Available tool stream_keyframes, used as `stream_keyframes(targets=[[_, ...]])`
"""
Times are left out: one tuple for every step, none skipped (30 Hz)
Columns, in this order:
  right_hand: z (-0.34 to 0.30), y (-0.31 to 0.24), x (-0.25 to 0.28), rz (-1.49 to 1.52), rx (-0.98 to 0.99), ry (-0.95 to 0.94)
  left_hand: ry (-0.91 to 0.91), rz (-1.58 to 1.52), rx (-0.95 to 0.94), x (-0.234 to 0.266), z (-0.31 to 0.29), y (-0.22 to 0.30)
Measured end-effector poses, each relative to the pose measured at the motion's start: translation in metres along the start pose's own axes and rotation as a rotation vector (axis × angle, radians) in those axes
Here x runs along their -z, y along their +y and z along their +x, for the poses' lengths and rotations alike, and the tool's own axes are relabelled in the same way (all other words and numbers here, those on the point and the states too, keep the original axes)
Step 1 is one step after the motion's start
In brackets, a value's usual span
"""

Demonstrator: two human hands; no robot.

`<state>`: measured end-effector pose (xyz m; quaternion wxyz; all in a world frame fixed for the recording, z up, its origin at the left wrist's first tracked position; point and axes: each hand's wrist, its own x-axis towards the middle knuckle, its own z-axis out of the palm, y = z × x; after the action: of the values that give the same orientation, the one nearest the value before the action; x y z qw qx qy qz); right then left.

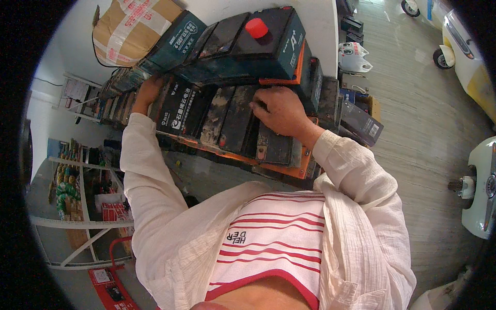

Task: The person repeatedly picks up batteries from a stacked rack, carries them to a white three-wheeled electric vehicle, and places them inside the vehicle's battery compartment. The person handles the batteries one at a time and returns to the rack after each placement.

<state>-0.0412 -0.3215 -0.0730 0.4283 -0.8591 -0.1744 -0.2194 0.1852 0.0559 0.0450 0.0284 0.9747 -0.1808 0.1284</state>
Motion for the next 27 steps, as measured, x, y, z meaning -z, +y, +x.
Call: stream_keyframes(targets=[[0.000, -0.001, 0.001, 0.004, 0.000, 0.001, -0.007, 0.050, 0.022, -0.001, 0.001, -0.001], [0.001, 0.000, 0.000, 0.003, 0.005, 0.013, -0.014, 0.100, 0.043, -0.002, 0.003, -0.001], [0.001, -0.001, -0.002, 0.006, 0.013, 0.021, -0.021, 0.153, 0.070, -0.003, 0.003, -0.007], [0.001, -0.002, -0.003, 0.010, 0.022, 0.030, -0.011, 0.205, 0.057, -0.005, 0.002, -0.014], [0.001, -0.003, -0.003, 0.017, 0.022, 0.016, -0.001, 0.257, 0.046, -0.007, 0.001, -0.020], [0.001, -0.003, -0.001, 0.015, 0.013, 0.007, 0.008, 0.303, 0.024, -0.008, 0.003, -0.015], [0.001, -0.003, 0.000, 0.015, 0.006, -0.003, 0.016, 0.286, 0.050, -0.008, 0.004, -0.011], [0.001, -0.002, 0.001, 0.014, 0.006, -0.002, 0.024, 0.269, 0.078, -0.007, 0.003, -0.007], [0.001, -0.002, 0.001, 0.013, 0.005, -0.001, 0.032, 0.253, 0.106, -0.005, 0.002, 0.001], [0.001, -0.002, 0.001, 0.012, 0.005, 0.000, 0.049, 0.229, 0.136, -0.004, 0.002, 0.005], [0.001, -0.002, 0.001, 0.009, 0.021, 0.011, 0.067, 0.206, 0.167, -0.002, 0.001, 0.010], [0.001, -0.002, 0.000, 0.010, 0.037, 0.023, 0.083, 0.187, 0.199, -0.001, 0.000, 0.012], [0.001, -0.002, -0.002, 0.011, 0.054, 0.035, 0.152, 0.152, 0.018, -0.004, -0.005, 0.016], [0.001, -0.002, -0.003, 0.023, 0.068, 0.047, 0.220, 0.116, -0.163, -0.008, -0.012, 0.020], [0.001, -0.001, -0.004, 0.032, 0.077, 0.060, 0.285, 0.076, -0.349, -0.014, -0.018, 0.028], [0.000, 0.003, -0.004, 0.034, 0.076, 0.078, 0.137, -0.196, -0.188, -0.017, -0.025, 0.059], [0.000, 0.006, -0.003, 0.016, 0.058, 0.081, -0.019, -0.461, -0.022, -0.013, -0.036, 0.108], [0.000, 0.005, -0.001, 0.004, 0.052, 0.080, -0.172, -0.716, 0.159, -0.010, -0.045, 0.136], [0.001, 0.001, -0.001, 0.000, 0.056, 0.072, -0.188, -0.641, 0.076, -0.016, -0.051, 0.137], [0.001, 0.000, -0.003, 0.008, 0.069, 0.075, -0.205, -0.566, -0.008, -0.030, -0.056, 0.134], [0.001, 0.000, -0.004, 0.010, 0.077, 0.084, -0.225, -0.493, -0.100, -0.039, -0.058, 0.135], [0.001, 0.001, -0.004, 0.011, 0.084, 0.092, -0.171, -0.413, -0.159, -0.046, -0.060, 0.135], [0.001, 0.000, -0.004, 0.014, 0.077, 0.089, -0.117, -0.333, -0.217, -0.052, -0.062, 0.134], [0.000, 0.001, -0.003, 0.016, 0.065, 0.089, -0.066, -0.254, -0.280, -0.055, -0.063, 0.138], [-0.001, 0.001, -0.003, 0.018, 0.052, 0.088, -0.064, -0.217, -0.281, -0.055, -0.062, 0.141], [-0.001, 0.001, -0.003, 0.020, 0.062, 0.105, -0.061, -0.179, -0.283, -0.055, -0.062, 0.143], [-0.001, 0.001, -0.003, 0.023, 0.073, 0.120, -0.058, -0.141, -0.281, -0.055, -0.062, 0.145]])
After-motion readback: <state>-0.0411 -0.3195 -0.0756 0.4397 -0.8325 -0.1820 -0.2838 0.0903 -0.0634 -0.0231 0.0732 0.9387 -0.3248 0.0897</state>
